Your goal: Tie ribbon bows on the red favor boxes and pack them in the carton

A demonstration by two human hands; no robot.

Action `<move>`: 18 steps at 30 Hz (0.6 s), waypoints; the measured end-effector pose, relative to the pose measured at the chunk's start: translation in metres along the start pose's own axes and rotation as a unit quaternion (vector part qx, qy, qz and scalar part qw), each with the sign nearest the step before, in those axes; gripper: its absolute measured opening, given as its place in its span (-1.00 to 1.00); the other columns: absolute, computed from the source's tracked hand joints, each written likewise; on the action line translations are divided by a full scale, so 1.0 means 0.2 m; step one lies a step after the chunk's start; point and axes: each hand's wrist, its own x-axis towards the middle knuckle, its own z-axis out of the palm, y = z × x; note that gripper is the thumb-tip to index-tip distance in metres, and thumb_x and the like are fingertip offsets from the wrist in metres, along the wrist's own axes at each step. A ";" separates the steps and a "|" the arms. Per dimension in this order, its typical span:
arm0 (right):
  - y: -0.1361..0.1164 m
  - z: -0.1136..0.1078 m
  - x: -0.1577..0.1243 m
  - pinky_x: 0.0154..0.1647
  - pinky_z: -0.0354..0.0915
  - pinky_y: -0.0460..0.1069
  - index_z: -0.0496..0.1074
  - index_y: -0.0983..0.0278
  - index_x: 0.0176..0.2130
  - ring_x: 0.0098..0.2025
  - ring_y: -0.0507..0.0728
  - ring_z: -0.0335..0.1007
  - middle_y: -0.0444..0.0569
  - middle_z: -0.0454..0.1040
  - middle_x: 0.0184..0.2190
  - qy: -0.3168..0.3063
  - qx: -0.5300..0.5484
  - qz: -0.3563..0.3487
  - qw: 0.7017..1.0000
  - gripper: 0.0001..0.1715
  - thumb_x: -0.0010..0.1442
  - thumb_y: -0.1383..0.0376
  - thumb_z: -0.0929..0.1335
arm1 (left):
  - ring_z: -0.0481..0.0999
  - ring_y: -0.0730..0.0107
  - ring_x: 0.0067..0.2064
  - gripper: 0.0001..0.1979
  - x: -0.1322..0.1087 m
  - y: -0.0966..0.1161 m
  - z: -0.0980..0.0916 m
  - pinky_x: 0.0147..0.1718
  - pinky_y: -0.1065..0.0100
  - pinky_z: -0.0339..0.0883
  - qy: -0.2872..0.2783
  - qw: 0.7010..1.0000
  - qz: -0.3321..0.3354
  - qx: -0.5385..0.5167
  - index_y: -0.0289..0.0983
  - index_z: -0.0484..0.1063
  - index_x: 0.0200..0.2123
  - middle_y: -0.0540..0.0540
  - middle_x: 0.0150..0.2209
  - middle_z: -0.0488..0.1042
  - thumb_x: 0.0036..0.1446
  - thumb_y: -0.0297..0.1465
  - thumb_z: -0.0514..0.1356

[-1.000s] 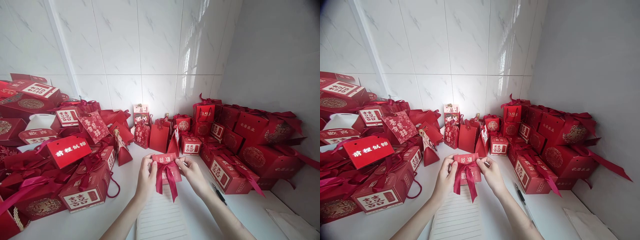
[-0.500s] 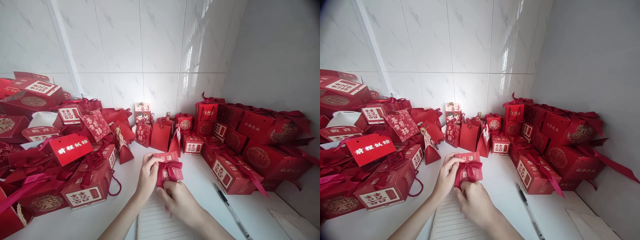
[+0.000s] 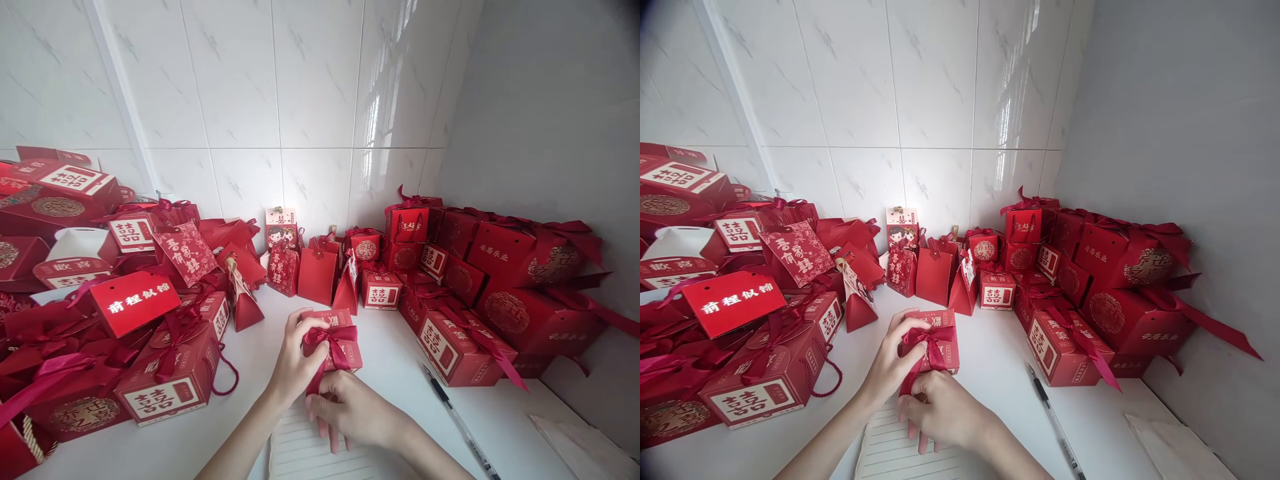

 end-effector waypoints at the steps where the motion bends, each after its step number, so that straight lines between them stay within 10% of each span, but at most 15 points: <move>1: 0.00 0.00 0.00 -0.82 0.11 -0.26 0.32 0.30 -0.50 -0.66 -0.06 0.27 -0.14 0.33 -0.59 0.000 -0.004 -0.003 1.000 -0.75 0.13 0.26 0.19 | 0.30 0.21 0.03 -0.84 0.00 0.00 0.00 0.01 0.23 0.22 -0.004 1.000 0.001 0.001 -0.19 0.42 -0.34 -0.08 -0.12 0.31 -0.03 -0.47 0.12; 18: 0.02 -0.01 0.01 -0.80 0.18 -0.28 0.35 0.37 -0.48 -0.58 -0.05 0.27 -0.12 0.31 -0.60 -0.065 -0.025 0.037 0.997 -0.79 0.10 0.35 0.21 | 0.23 0.19 0.12 -0.91 -0.02 -0.02 0.00 0.05 0.22 0.20 -0.020 0.996 0.051 0.070 -0.20 0.42 -0.44 -0.09 -0.06 0.28 0.01 -0.48 0.13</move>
